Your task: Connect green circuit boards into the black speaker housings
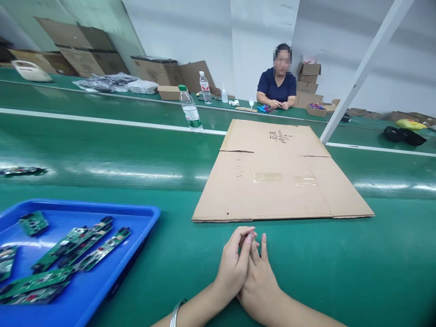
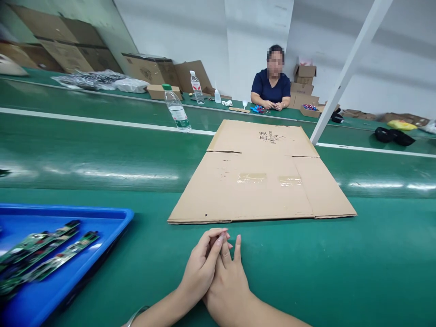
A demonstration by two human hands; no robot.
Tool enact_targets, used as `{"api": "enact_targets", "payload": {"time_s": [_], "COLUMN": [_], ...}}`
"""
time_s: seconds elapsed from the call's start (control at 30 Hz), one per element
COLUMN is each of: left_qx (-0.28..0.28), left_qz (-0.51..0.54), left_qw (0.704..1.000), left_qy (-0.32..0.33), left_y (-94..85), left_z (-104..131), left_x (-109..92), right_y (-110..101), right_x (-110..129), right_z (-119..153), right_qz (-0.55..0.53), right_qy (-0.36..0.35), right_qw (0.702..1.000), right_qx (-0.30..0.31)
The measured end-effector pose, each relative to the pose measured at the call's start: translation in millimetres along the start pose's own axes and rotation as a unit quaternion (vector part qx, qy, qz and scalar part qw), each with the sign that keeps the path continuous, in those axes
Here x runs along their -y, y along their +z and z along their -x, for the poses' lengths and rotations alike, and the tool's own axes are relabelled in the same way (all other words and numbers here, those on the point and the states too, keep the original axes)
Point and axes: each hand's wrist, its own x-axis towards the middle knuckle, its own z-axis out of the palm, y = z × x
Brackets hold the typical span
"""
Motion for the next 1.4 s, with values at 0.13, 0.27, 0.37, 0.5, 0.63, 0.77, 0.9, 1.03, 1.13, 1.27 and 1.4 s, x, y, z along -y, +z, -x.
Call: {"api": "enact_targets", "payload": {"time_s": [0.13, 0.27, 0.37, 0.5, 0.63, 0.77, 0.9, 1.03, 1.13, 1.27, 1.4], "left_qx": [0.005, 0.023, 0.028, 0.026, 0.022, 0.018, 0.022, 0.024, 0.022, 0.006, -0.004], "left_qz": [-0.015, 0.000, 0.016, 0.020, 0.025, 0.032, 0.038, 0.058, 0.081, 0.076, 0.051], "left_qw": [1.000, 1.000, 0.999, 0.999, 0.999, 0.999, 0.998, 0.996, 0.993, 0.992, 0.993], "left_qy": [0.010, -0.001, -0.014, -0.028, -0.028, -0.034, -0.041, -0.057, -0.082, -0.105, -0.106], "left_y": [-0.6, -0.9, -0.5, -0.4, -0.4, -0.4, -1.5, -2.1, -1.4, -1.5, -8.0], "left_z": [0, 0, 0, -2, -3, -3, -4, -6, -7, -8, -10], "left_x": [3, 3, 2, 0, 1, 1, 1, 0, -1, -2, 1], "right_y": [0, 1, 3, 4, 3, 3, 4, 3, 2, -1, -9], "right_x": [1, 2, 2, 3, 3, 4, 4, 2, 0, 0, 0], "right_z": [1, 1, 1, 3, 4, 4, 4, 3, 2, 2, -2], "right_qz": [0.008, 0.013, 0.014, 0.005, 0.001, 0.002, 0.001, -0.002, -0.009, -0.019, -0.008], "right_qy": [-0.005, -0.001, 0.002, 0.000, 0.002, 0.004, 0.009, 0.012, 0.016, 0.017, 0.017], "right_qw": [1.000, 1.000, 1.000, 1.000, 1.000, 1.000, 1.000, 1.000, 1.000, 0.999, 0.999], "right_qx": [0.000, -0.011, -0.026, -0.018, -0.010, -0.015, -0.022, -0.009, 0.009, 0.023, 0.049]}}
